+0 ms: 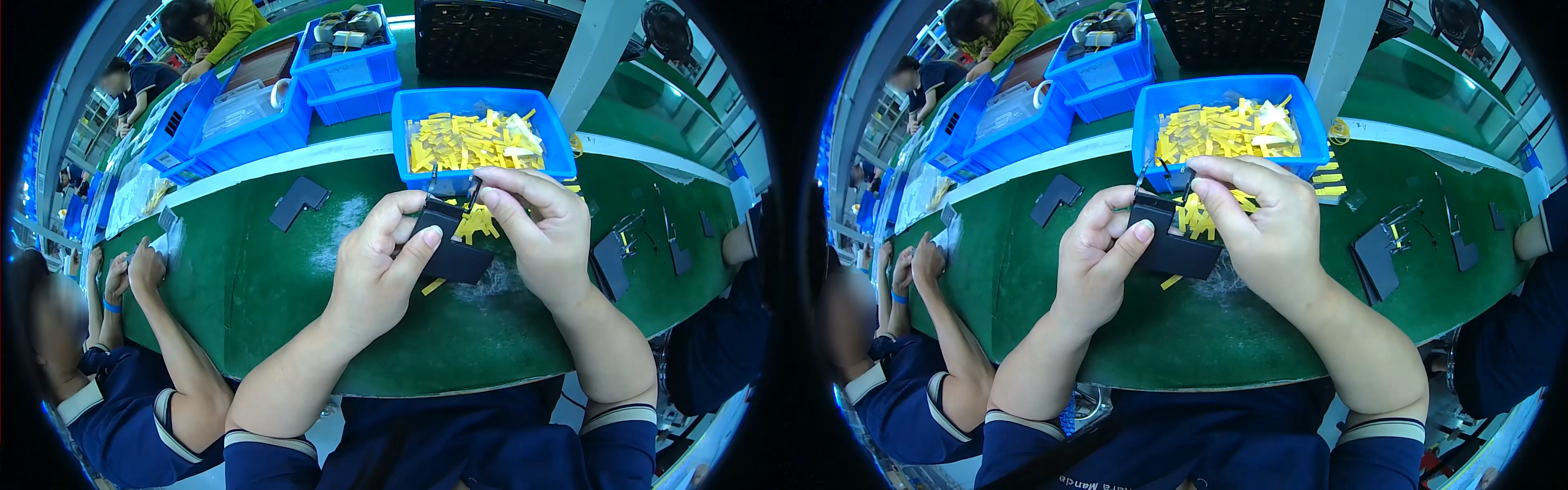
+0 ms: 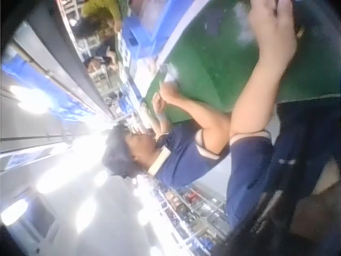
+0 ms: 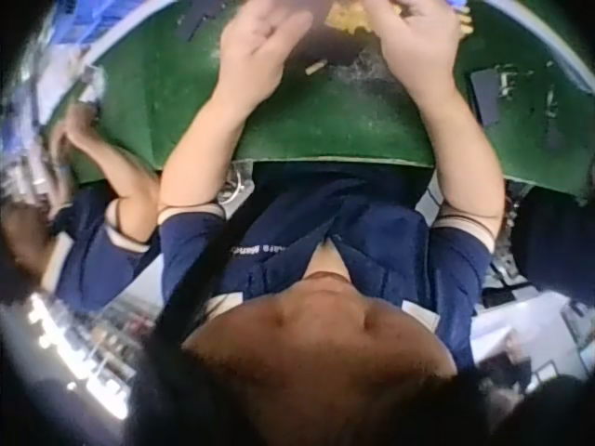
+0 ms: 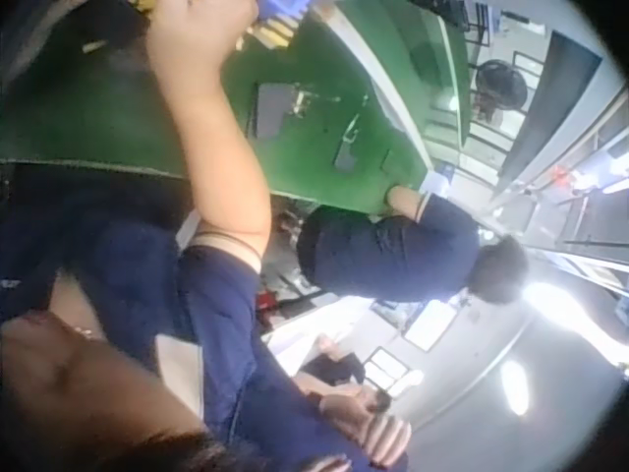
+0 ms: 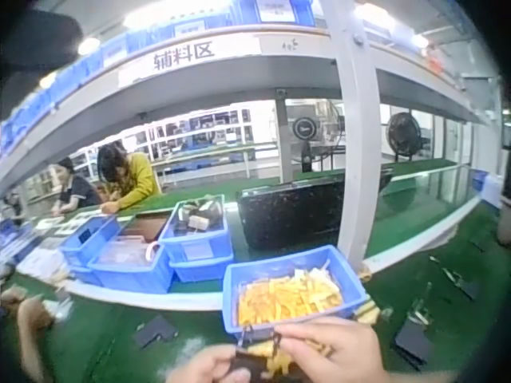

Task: The person sits at a green workbench in a factory setting, repeatedly picking up small black rectangular components and yellow strips. They peel the backing off the yellow strips and apply them to the edges of the black components by hand. The person handles the items one at a time, placing the finished units on the table.

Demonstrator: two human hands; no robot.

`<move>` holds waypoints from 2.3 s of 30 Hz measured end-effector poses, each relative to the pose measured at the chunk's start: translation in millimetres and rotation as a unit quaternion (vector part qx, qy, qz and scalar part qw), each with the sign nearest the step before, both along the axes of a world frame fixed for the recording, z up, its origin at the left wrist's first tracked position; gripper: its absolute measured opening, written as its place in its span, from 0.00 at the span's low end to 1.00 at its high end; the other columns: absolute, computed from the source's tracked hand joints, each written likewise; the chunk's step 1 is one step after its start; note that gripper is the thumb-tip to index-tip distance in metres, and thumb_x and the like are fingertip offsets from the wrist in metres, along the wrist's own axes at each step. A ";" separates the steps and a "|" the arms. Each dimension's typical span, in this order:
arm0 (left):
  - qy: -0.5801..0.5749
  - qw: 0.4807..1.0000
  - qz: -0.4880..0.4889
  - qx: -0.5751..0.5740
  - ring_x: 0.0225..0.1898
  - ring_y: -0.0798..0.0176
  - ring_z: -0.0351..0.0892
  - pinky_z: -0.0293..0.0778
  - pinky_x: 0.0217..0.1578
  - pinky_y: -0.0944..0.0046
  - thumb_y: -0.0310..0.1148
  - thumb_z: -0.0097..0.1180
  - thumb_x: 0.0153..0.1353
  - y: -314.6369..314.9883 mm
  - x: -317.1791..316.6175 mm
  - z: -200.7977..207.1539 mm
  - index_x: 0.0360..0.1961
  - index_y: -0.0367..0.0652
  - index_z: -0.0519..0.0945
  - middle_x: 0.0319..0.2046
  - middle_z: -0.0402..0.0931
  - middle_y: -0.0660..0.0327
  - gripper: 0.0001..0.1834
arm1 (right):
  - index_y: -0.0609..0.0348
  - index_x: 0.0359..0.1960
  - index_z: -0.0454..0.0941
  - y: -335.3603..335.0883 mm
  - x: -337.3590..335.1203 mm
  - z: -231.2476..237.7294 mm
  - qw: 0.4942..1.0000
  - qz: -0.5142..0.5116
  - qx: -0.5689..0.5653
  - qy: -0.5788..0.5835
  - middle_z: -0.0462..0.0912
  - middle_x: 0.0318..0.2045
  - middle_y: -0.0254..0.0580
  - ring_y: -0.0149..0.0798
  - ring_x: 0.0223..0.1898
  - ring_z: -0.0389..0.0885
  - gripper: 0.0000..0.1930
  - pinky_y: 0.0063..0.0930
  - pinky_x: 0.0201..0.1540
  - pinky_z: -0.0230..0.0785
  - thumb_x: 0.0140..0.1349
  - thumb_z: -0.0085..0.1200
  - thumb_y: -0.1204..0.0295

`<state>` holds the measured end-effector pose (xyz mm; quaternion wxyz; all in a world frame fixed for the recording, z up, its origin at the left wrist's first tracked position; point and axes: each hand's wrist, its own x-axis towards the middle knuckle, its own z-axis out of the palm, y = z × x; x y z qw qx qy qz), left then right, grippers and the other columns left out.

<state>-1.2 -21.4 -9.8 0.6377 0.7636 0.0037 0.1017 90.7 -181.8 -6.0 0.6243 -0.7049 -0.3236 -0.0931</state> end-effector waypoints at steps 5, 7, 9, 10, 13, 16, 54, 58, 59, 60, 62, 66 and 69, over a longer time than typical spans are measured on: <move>-0.012 1.000 0.003 0.010 0.43 0.69 0.78 0.71 0.45 0.71 0.23 0.47 0.65 2.2 1.2 -5.0 0.53 0.32 0.65 0.41 0.78 0.55 0.16 | 0.65 0.38 0.82 -0.3 -1.9 2.4 0.994 0.044 0.013 0.098 0.85 0.33 0.45 0.33 0.34 0.83 0.08 0.23 0.40 0.73 0.58 0.57 0.76; -0.005 1.000 0.002 -0.006 0.43 0.69 0.78 0.71 0.45 0.71 0.23 0.47 0.65 1.6 1.2 -2.9 0.53 0.32 0.65 0.42 0.78 0.54 0.16 | 0.65 0.38 0.83 -0.2 -2.2 2.3 0.990 0.055 0.028 0.128 0.85 0.33 0.45 0.33 0.34 0.83 0.08 0.23 0.40 0.73 0.58 0.56 0.76; 0.002 1.000 0.001 -0.016 0.43 0.69 0.78 0.71 0.45 0.71 0.23 0.47 0.65 1.0 1.6 -1.9 0.53 0.32 0.65 0.42 0.78 0.54 0.16 | 0.64 0.37 0.83 -1.3 -2.0 3.5 0.988 0.059 0.030 0.139 0.85 0.32 0.44 0.32 0.34 0.83 0.08 0.23 0.40 0.73 0.58 0.56 0.76; 0.004 1.000 0.002 -0.018 0.43 0.69 0.78 0.72 0.44 0.71 0.23 0.47 0.65 0.7 1.8 -1.8 0.53 0.32 0.65 0.41 0.78 0.54 0.16 | 0.65 0.37 0.83 -1.2 -2.1 3.8 0.992 0.051 0.019 0.117 0.85 0.32 0.44 0.32 0.34 0.83 0.08 0.23 0.40 0.74 0.58 0.56 0.76; -0.002 1.000 -0.001 -0.022 0.42 0.69 0.78 0.72 0.44 0.71 0.24 0.47 0.65 0.4 2.2 -2.3 0.53 0.32 0.65 0.41 0.79 0.54 0.16 | 0.65 0.37 0.82 -0.8 -2.6 3.6 0.997 0.032 -0.004 0.072 0.84 0.31 0.45 0.33 0.33 0.83 0.08 0.24 0.39 0.74 0.58 0.56 0.76; 0.007 1.000 -0.002 -0.021 0.42 0.69 0.78 0.72 0.44 0.71 0.24 0.47 0.66 0.3 1.6 -2.1 0.52 0.32 0.65 0.41 0.79 0.54 0.15 | 0.66 0.35 0.82 0.4 -4.4 1.1 0.998 0.022 -0.012 0.060 0.84 0.30 0.46 0.35 0.31 0.83 0.07 0.25 0.37 0.73 0.58 0.55 0.76; 0.002 0.967 -0.052 -0.248 0.36 0.62 0.80 0.75 0.42 0.65 0.28 0.53 0.62 -3.6 3.0 0.3 0.49 0.36 0.68 0.37 0.78 0.54 0.15 | 0.65 0.37 0.83 -3.9 9.1 5.3 0.937 0.245 0.104 0.224 0.84 0.32 0.38 0.25 0.33 0.79 0.08 0.19 0.39 0.71 0.57 0.59 0.77; -0.013 0.970 -0.072 -0.234 0.39 0.66 0.79 0.74 0.41 0.68 0.26 0.49 0.65 -0.5 2.4 -1.3 0.50 0.35 0.66 0.38 0.79 0.54 0.14 | 0.65 0.37 0.83 -6.6 8.6 7.0 0.934 0.234 0.097 0.253 0.83 0.29 0.38 0.26 0.30 0.79 0.07 0.18 0.37 0.72 0.57 0.59 0.77; -0.012 0.972 -0.075 -0.224 0.39 0.66 0.79 0.74 0.40 0.69 0.26 0.49 0.65 1.6 1.2 -1.0 0.50 0.35 0.66 0.39 0.78 0.53 0.14 | 0.65 0.36 0.83 -4.9 8.1 6.9 0.935 0.233 0.093 0.250 0.83 0.30 0.37 0.26 0.31 0.79 0.07 0.18 0.37 0.72 0.57 0.59 0.76; -0.018 0.976 -0.056 -0.207 0.38 0.67 0.79 0.74 0.39 0.70 0.26 0.49 0.65 -0.5 1.4 -1.1 0.50 0.35 0.67 0.37 0.79 0.55 0.14 | 0.65 0.36 0.83 -2.8 7.4 5.3 0.945 0.214 0.092 0.229 0.83 0.30 0.38 0.28 0.31 0.79 0.07 0.19 0.37 0.72 0.57 0.59 0.76; -0.027 0.984 -0.020 -0.174 0.35 0.70 0.79 0.73 0.37 0.71 0.26 0.50 0.65 -5.5 1.9 -1.3 0.50 0.35 0.68 0.35 0.80 0.57 0.13 | 0.64 0.35 0.83 1.2 5.4 1.6 0.962 0.175 0.091 0.187 0.83 0.31 0.39 0.31 0.32 0.80 0.07 0.22 0.38 0.72 0.56 0.59 0.76; -0.076 0.994 0.031 0.065 0.24 0.73 0.77 0.71 0.27 0.70 0.28 0.55 0.62 -3.1 2.5 -15.8 0.46 0.38 0.70 0.23 0.79 0.62 0.13 | 0.63 0.29 0.82 -3.6 7.8 5.2 0.987 0.075 -0.075 -0.122 0.82 0.29 0.46 0.45 0.33 0.81 0.06 0.33 0.40 0.72 0.49 0.59 0.75; -0.101 0.971 0.025 0.215 0.23 0.68 0.78 0.71 0.25 0.68 0.28 0.56 0.60 -5.0 0.2 -0.5 0.45 0.38 0.70 0.22 0.79 0.59 0.13 | 0.63 0.27 0.82 -5.0 7.8 4.3 0.978 0.085 -0.103 -0.162 0.82 0.27 0.45 0.45 0.32 0.81 0.05 0.35 0.41 0.72 0.48 0.59 0.75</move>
